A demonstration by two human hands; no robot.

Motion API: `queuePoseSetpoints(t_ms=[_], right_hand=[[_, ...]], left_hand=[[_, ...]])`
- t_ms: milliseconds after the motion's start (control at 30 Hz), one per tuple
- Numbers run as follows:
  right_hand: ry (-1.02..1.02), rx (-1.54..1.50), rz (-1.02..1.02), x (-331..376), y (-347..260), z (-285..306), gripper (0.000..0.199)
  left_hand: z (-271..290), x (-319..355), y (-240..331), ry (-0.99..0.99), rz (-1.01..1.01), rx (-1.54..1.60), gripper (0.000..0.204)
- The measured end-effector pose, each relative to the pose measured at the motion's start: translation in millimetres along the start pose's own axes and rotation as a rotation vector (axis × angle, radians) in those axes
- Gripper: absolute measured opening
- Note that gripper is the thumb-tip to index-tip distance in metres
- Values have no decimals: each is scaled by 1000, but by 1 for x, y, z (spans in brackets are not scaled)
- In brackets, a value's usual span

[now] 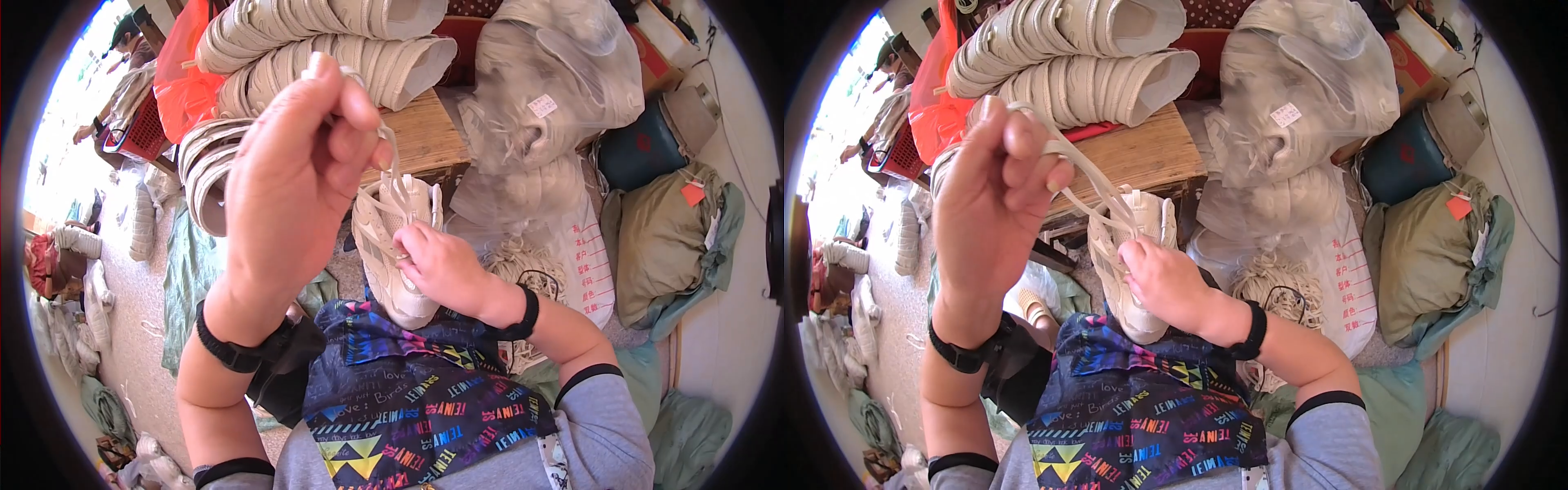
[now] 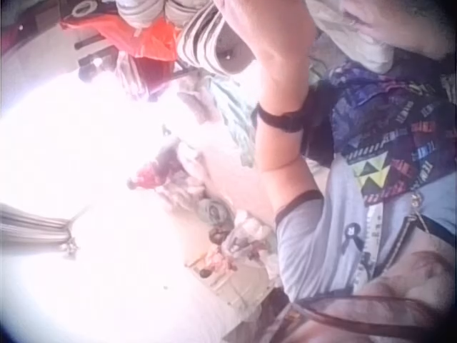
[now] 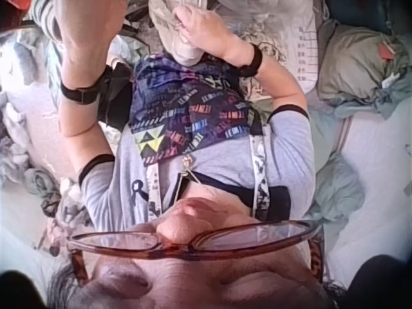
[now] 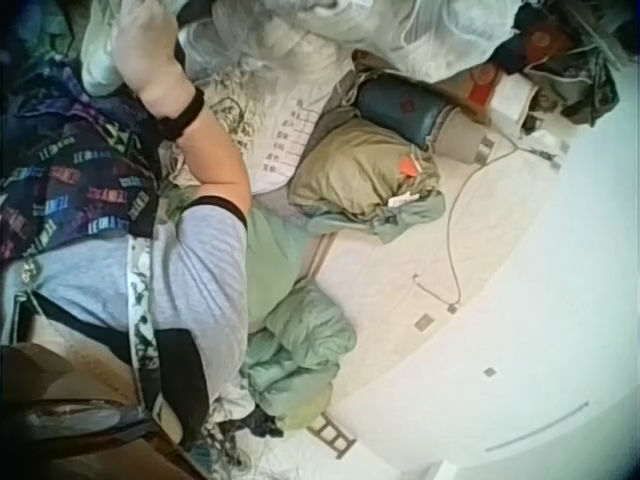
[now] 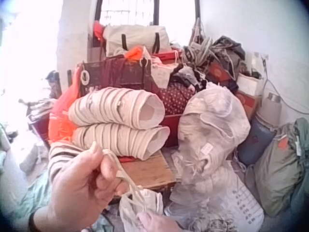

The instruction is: Lacing a new shoe in a manufacturing assembly area.

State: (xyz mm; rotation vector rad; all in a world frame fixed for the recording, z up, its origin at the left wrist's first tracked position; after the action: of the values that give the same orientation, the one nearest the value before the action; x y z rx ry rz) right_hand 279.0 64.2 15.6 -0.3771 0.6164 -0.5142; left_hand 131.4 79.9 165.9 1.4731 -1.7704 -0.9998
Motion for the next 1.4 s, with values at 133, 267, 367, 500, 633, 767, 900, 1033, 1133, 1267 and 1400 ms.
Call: queuePoseSetpoints(t_ms=[133, 267, 367, 500, 633, 767, 900, 1033, 1133, 1267, 1400], right_hand=[[-233, 379, 44, -8, -8, -14, 16], [-294, 405, 36, 1, -15, -21, 15], [-303, 283, 83, 11, -20, -20, 15], [-134, 478, 175, -8, -7, -8, 13], [9, 466, 265, -1, -8, -12, 13], [105, 338, 325, 18, -11, -17, 19], [187, 112, 208, 25, -3, -13, 35], [283, 43, 204, -2, -17, 4, 40], [94, -852, -213, -6, -14, -8, 33], [285, -1247, -265, -31, 23, 62, 21], [613, -1512, -313, -28, 85, 112, 16]], left_hand=[[4, 0, -9, 45, 57, -41, 36], [7, 4, -6, 46, 46, -34, 36], [8, 4, -3, 49, 41, -66, 36], [8, 1, 5, 79, 3, -105, 34], [4, -2, 33, -39, -101, 44, 28], [7, 23, 114, -545, -200, 179, 15], [-16, 40, 101, -473, -188, 75, 13], [-3, 33, 84, -392, -179, 77, 18], [15, 46, 72, -162, -274, -10, 21], [106, 59, 63, 40, -215, 146, 21], [230, 105, 55, 423, -185, 399, 21]])
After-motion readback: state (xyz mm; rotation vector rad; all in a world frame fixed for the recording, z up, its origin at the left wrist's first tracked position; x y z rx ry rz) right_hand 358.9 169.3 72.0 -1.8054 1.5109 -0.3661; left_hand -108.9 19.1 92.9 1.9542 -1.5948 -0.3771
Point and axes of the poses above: each hand's wrist, its own x-axis away from the middle knuckle, its own z-axis out of the back of the hand, y = z × x, the point moved 4 cm from there along -x, towards the middle knuckle, and after that the axes turned 13 degrees about z, right-handed, at the moved point
